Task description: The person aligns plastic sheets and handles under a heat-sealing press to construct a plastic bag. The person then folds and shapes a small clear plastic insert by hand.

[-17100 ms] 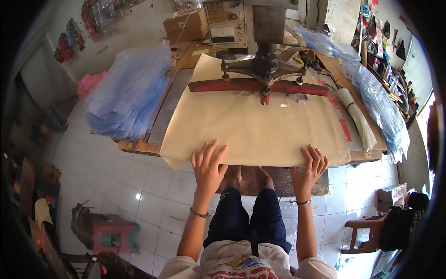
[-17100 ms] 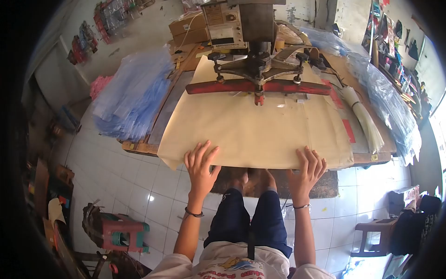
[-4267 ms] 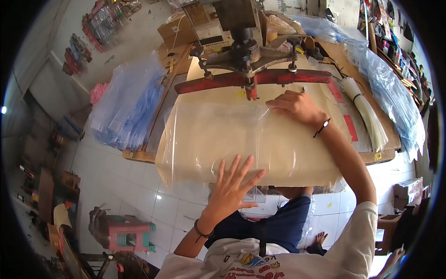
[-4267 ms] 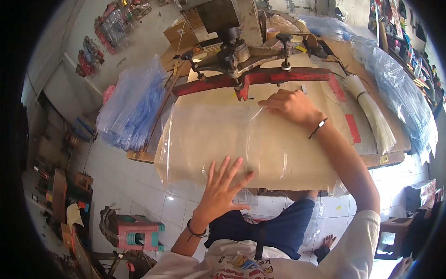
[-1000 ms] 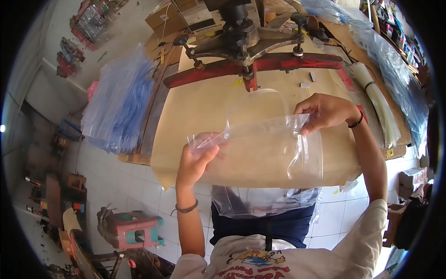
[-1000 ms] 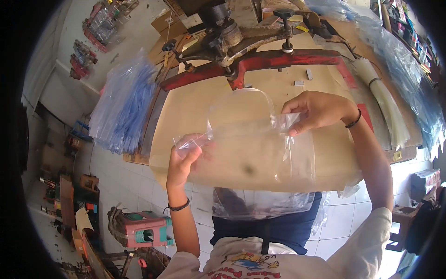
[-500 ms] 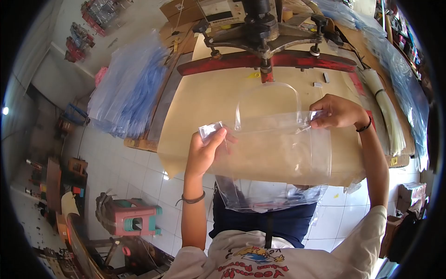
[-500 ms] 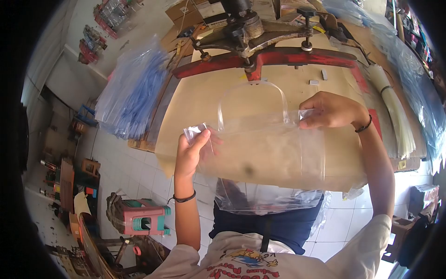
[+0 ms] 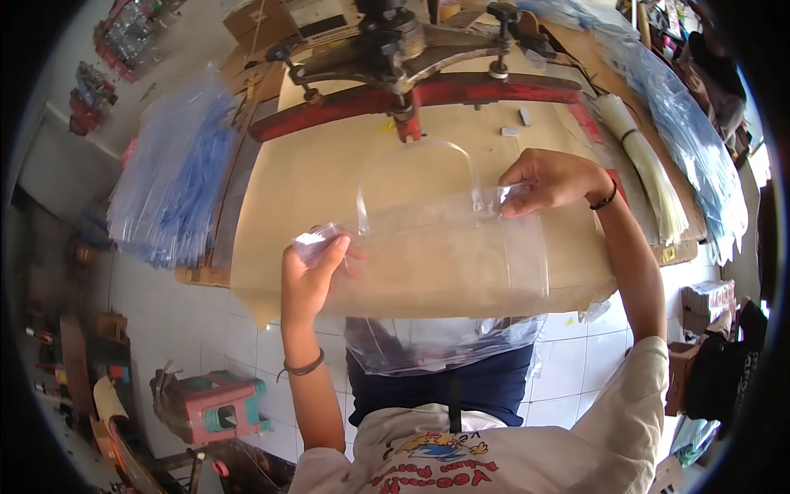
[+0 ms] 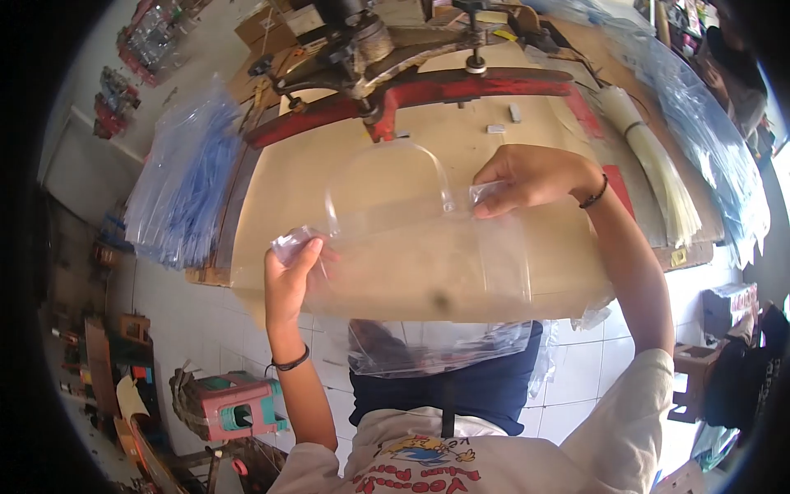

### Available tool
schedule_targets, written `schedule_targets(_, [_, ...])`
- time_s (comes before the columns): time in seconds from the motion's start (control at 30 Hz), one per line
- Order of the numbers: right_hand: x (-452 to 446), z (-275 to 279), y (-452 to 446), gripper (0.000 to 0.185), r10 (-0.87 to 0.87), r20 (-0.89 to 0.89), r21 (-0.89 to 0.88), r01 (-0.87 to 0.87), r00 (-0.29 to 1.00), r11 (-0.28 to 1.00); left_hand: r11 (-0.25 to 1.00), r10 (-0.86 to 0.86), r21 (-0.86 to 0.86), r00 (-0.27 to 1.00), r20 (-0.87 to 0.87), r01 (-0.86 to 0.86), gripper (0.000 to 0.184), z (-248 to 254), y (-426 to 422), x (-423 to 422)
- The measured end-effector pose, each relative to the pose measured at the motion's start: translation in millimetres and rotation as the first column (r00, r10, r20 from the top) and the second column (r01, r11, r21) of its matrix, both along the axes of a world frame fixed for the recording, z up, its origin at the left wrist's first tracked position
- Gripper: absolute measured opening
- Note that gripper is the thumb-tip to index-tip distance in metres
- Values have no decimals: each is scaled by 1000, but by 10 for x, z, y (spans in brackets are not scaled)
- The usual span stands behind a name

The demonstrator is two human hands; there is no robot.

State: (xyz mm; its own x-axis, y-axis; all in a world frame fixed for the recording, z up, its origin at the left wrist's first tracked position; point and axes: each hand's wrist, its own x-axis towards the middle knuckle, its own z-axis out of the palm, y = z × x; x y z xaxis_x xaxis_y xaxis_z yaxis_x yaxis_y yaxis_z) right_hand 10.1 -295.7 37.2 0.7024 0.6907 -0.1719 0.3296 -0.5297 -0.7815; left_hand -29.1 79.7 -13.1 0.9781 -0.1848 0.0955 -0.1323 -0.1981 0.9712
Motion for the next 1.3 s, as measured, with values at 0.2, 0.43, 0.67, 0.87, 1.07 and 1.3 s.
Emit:
schedule_targets(0.2, [12, -10, -17, 33, 32, -42, -23, -33, 999, 999, 993, -2, -117, 999, 37, 7, 14, -83, -19, 29])
schedule_targets(0.43, [-15, 28, 17, 37, 8, -97, -55, -14, 995, 998, 993, -36, -113, 999, 33, 39, 13, -50, -2, 37])
schedule_targets(0.67, [-16, 43, 32, 28, -26, -130, -83, 15, 991, 996, 995, -67, -72, 996, -53, 63, 19, 10, 51, 39])
schedule_targets(0.87, [1, 14, -8, 33, 41, -120, 23, -39, 992, 999, 994, -101, -32, 995, -1, 101, 20, -95, 65, 65])
schedule_targets(1.07, [28, 9, 1, 40, 40, -203, -19, -45, 978, 999, 997, -81, -17, 997, 20, 81, 18, -59, 15, 28])
schedule_targets(1.3, [-63, 50, 159, 30, 66, -131, -5, -67, 989, 998, 996, -56, 79, 990, 133, 46, 16, -66, -23, -4])
